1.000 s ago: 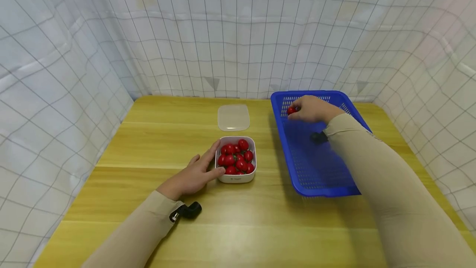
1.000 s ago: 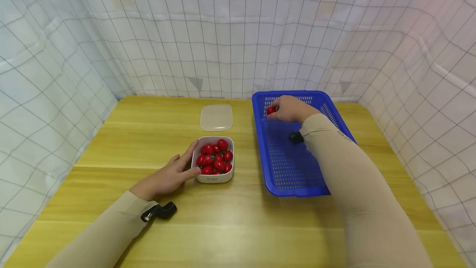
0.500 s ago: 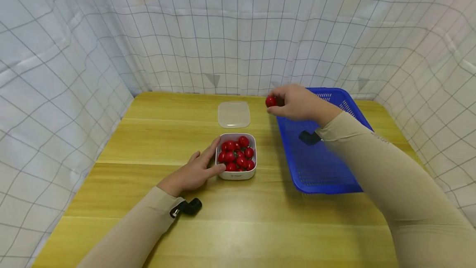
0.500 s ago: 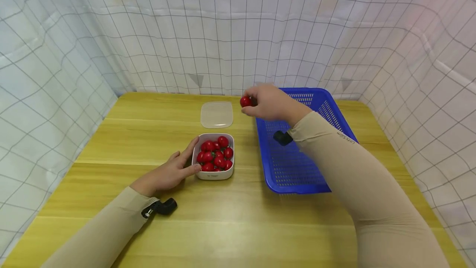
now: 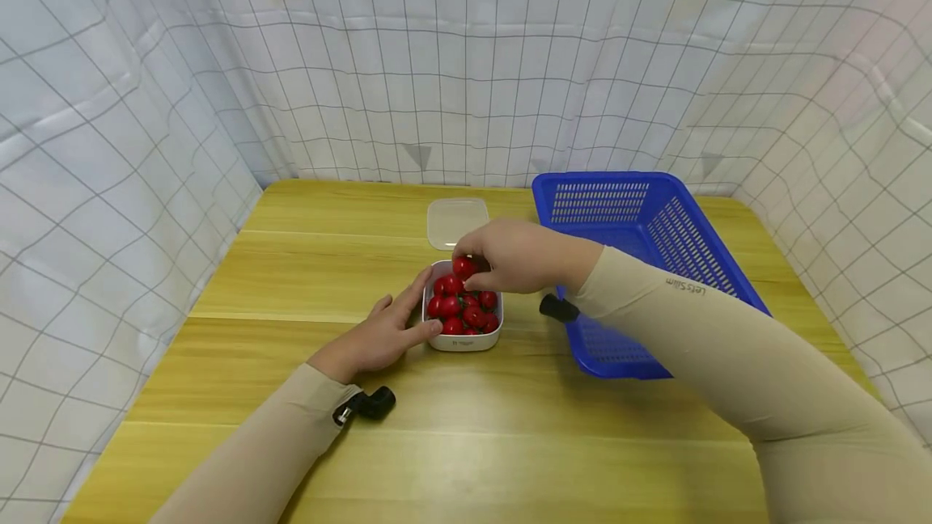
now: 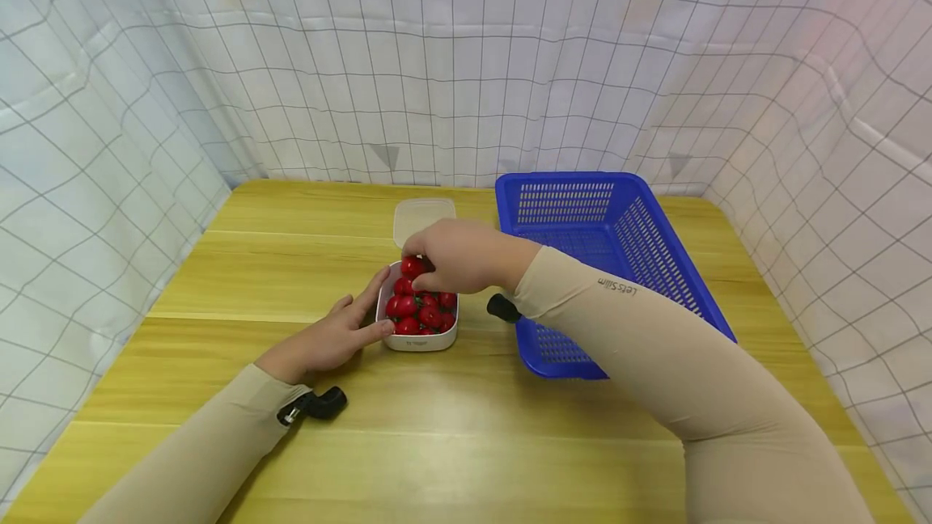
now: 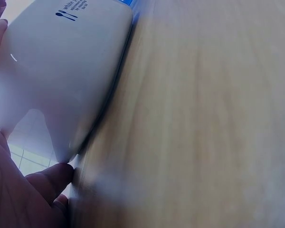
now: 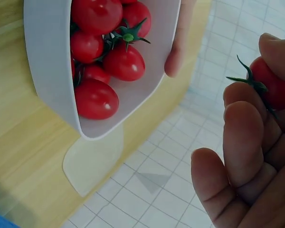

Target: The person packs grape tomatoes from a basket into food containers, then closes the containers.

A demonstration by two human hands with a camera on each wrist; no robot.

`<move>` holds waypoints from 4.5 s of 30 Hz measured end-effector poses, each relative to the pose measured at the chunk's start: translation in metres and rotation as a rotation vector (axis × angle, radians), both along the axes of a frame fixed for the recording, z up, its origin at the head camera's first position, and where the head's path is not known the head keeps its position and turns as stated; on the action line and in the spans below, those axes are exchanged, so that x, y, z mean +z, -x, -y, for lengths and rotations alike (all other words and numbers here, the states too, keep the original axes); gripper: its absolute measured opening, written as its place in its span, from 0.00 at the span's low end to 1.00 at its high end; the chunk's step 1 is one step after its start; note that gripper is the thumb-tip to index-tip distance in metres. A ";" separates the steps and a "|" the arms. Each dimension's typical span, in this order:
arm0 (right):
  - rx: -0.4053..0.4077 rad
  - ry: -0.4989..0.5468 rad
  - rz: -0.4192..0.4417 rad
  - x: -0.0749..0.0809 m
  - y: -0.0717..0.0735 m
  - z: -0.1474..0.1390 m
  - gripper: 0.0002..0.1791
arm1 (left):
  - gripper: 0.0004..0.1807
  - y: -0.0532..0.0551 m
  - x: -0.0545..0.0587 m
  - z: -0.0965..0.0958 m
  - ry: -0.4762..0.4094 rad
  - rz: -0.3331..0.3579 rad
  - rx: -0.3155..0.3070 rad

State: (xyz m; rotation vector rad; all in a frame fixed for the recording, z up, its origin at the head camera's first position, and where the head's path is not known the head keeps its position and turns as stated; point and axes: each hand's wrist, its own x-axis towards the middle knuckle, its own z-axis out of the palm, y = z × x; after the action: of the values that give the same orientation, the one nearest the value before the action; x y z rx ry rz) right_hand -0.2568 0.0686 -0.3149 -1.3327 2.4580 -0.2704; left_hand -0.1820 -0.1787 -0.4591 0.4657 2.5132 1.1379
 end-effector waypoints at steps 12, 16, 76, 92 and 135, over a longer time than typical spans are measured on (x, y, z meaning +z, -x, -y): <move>0.010 -0.032 0.014 -0.006 -0.003 0.005 0.12 | 0.49 -0.001 0.000 0.000 -0.001 0.002 0.000; 0.011 -0.033 0.037 -0.006 -0.003 0.006 0.11 | 0.49 -0.001 0.001 0.000 -0.005 -0.001 -0.005; -0.005 -0.072 0.131 -0.030 0.001 0.005 0.16 | 0.49 -0.001 0.001 -0.002 -0.004 0.010 0.003; 0.013 -0.099 0.093 -0.035 0.000 0.006 0.16 | 0.50 0.000 0.002 -0.002 -0.011 0.009 -0.004; 0.020 -0.103 0.104 -0.038 0.000 0.007 0.16 | 0.50 -0.001 0.004 -0.001 -0.020 0.008 -0.005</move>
State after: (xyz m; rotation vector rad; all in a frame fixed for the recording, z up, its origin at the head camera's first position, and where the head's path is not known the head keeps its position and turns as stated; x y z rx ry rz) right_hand -0.2566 0.0612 -0.3525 -1.2676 2.3381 -0.1997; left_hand -0.1811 -0.1775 -0.4553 0.4718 2.4942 1.1617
